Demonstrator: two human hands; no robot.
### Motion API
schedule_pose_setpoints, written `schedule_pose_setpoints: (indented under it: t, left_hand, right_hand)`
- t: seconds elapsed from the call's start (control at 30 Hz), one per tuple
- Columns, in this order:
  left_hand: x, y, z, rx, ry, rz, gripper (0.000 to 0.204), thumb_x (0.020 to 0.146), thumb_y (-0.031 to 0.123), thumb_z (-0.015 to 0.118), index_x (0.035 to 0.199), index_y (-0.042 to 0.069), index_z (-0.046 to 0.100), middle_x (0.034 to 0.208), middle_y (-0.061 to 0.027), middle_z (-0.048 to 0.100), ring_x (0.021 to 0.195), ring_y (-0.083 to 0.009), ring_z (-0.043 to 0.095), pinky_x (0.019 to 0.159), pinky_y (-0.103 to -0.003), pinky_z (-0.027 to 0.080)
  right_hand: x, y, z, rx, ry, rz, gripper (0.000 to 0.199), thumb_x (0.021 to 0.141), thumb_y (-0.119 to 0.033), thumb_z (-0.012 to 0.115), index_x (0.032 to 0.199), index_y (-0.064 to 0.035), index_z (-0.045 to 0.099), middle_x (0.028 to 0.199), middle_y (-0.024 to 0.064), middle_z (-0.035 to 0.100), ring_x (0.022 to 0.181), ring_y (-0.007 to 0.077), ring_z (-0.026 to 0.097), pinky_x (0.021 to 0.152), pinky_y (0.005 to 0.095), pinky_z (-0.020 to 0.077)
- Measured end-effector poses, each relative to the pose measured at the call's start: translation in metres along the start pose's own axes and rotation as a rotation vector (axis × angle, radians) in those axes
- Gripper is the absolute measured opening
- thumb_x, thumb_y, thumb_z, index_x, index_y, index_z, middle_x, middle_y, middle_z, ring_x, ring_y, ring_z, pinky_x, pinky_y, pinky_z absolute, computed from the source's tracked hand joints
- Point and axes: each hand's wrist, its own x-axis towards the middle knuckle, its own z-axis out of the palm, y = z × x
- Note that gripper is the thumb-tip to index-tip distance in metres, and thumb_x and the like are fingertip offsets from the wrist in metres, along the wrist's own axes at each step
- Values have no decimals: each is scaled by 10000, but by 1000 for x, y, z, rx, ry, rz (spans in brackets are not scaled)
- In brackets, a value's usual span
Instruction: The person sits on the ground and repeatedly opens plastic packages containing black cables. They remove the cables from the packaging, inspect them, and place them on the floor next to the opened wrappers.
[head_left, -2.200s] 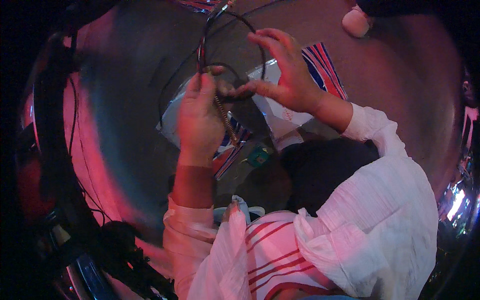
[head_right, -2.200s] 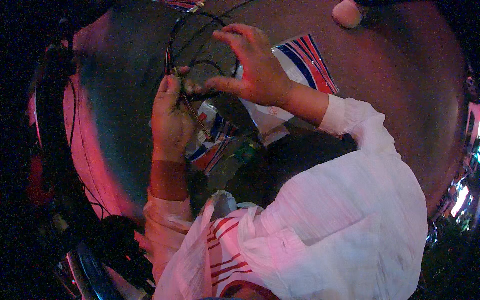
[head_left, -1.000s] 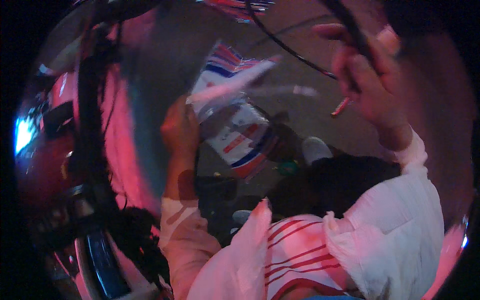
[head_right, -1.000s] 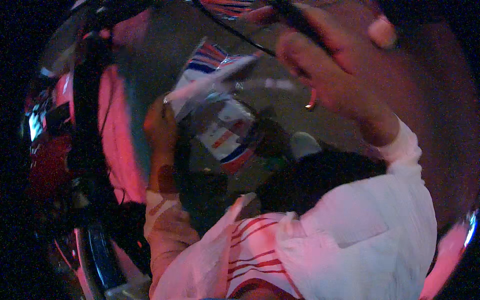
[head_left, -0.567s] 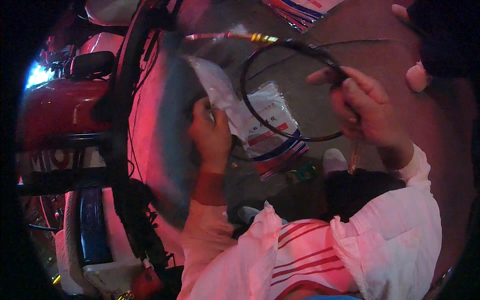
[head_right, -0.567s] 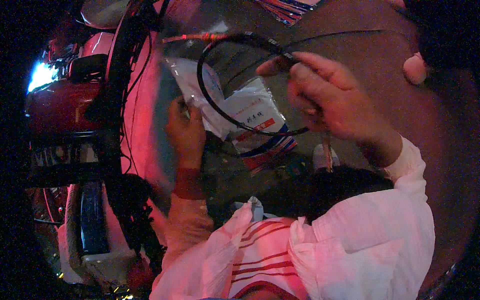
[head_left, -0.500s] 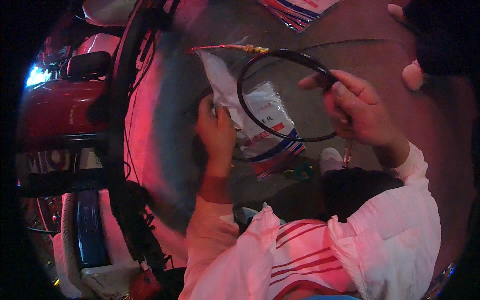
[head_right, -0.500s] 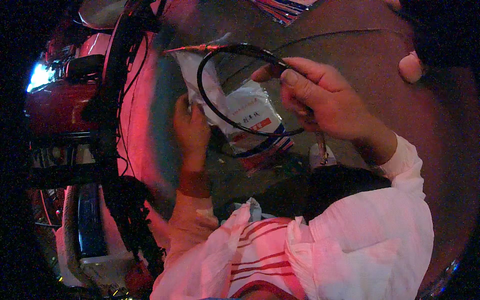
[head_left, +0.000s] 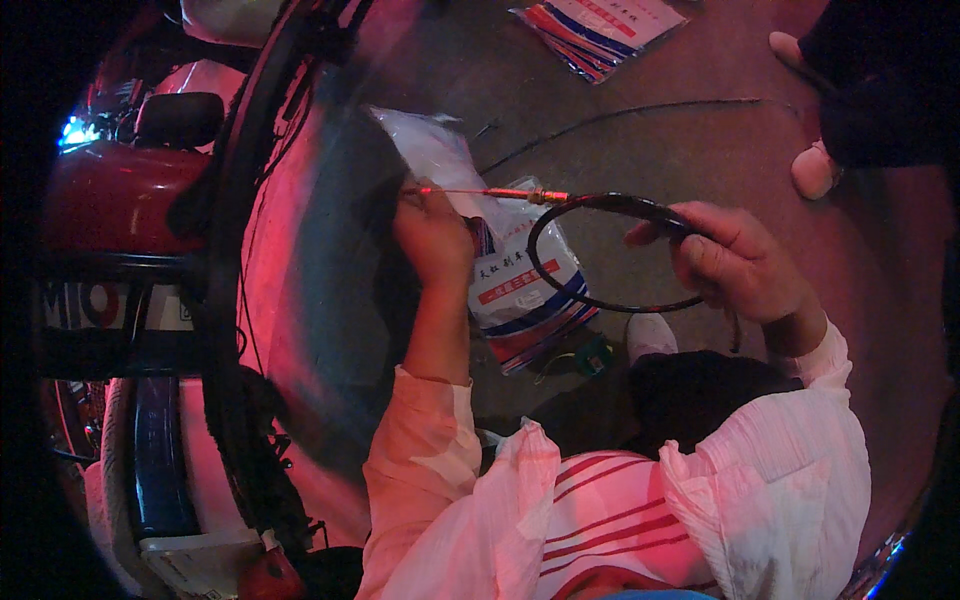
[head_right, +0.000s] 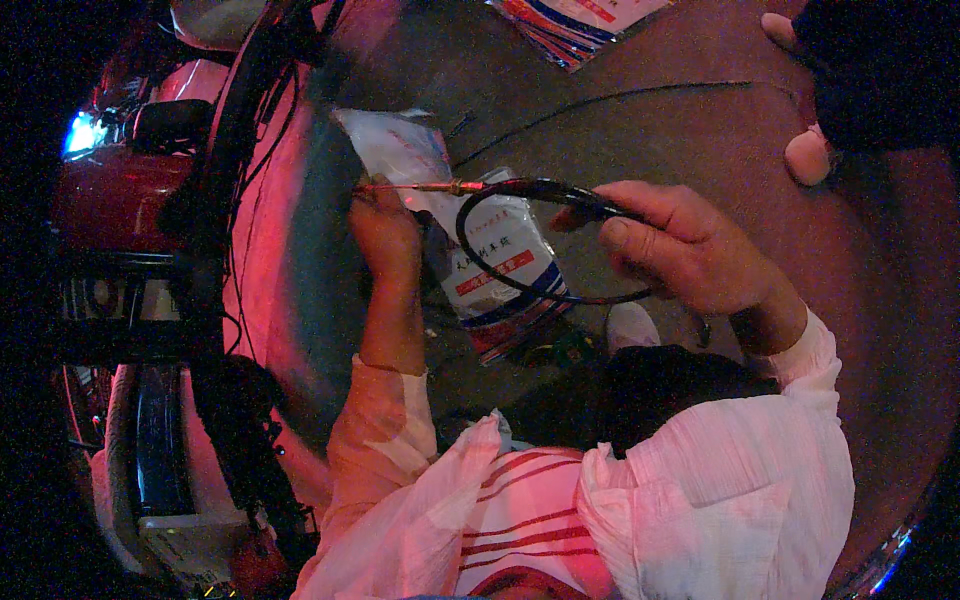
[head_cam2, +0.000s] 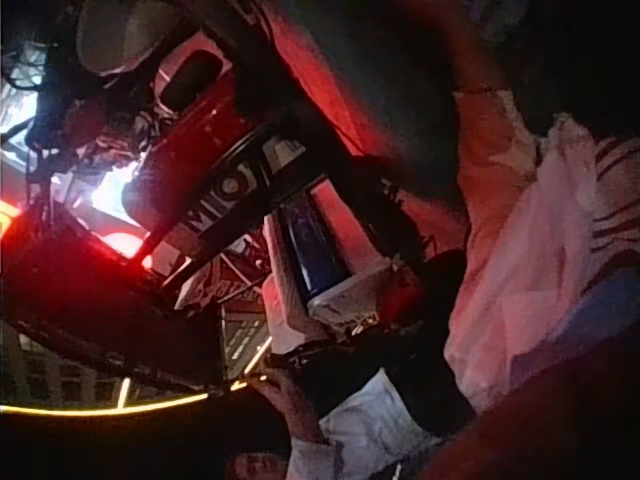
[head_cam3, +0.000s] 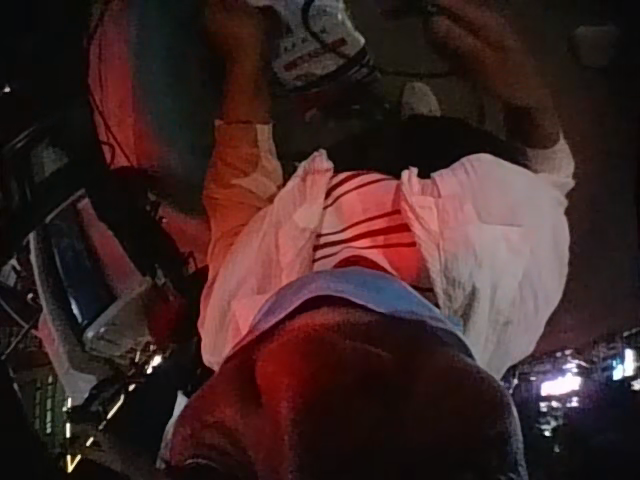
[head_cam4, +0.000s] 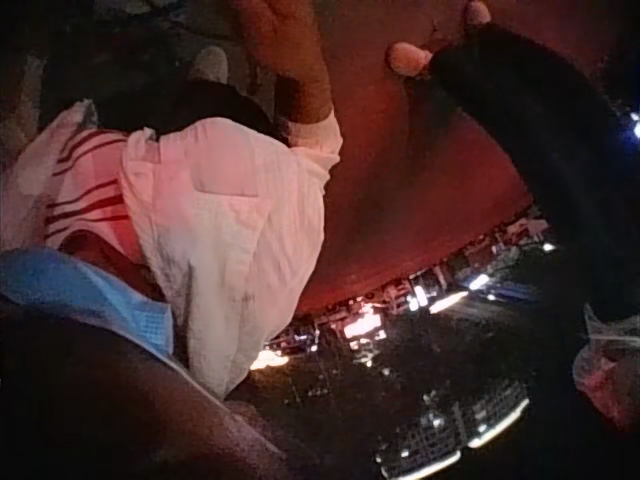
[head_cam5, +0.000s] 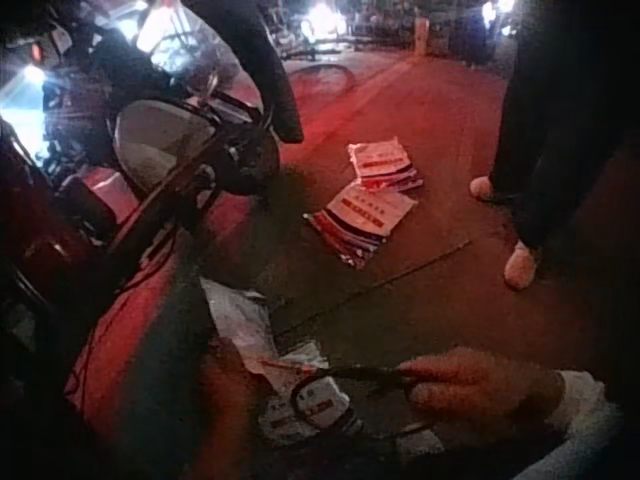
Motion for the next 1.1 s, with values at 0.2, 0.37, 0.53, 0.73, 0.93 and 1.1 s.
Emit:
schedule_pose_setpoints:
  t: [0.2,0.37,0.53,0.73,0.93,1.1]
  left_hand:
    - [-1,6,-1,45,15,11,251,878,121,474,1022,-58,578,828,-226,628,757,-293,634,671,-351,470]
    - [-13,19,4,221,-55,296,321,837,121,535,1150,56,570,826,-201,628,702,-317,637,602,-376,483]
    - [-37,43,10,444,-350,546,448,782,93,574,1222,158,526,793,-145,636,587,-302,613,532,-381,480]
    - [-49,47,22,444,-444,611,514,744,77,592,1241,169,503,753,-139,630,533,-285,602,485,-377,467]
    - [-56,60,22,345,-553,468,507,770,77,577,1261,155,480,745,-186,610,600,-321,612,535,-400,474]
    - [-50,69,29,100,-484,312,442,831,65,523,1264,140,479,780,-226,601,683,-353,620,608,-410,482]
  right_hand:
    - [-3,2,-6,-82,69,51,283,928,-208,437,1124,-51,567,613,-64,425,488,14,360,436,174,271]
    - [-4,4,-12,-127,111,68,287,936,-215,413,1107,-39,562,577,-65,396,448,16,343,413,170,256]
    - [7,1,-13,51,63,198,297,949,-235,394,1091,-29,552,567,-60,373,432,26,322,395,186,260]
    - [36,13,-18,296,-11,297,349,953,-298,409,1057,10,536,575,-64,341,424,23,290,362,176,225]
    - [55,26,-13,631,6,248,371,952,-306,421,1063,36,513,609,-64,341,452,12,292,350,169,199]
    - [70,24,-10,565,-25,307,329,951,-271,428,1039,32,521,637,-38,394,459,20,296,356,168,208]
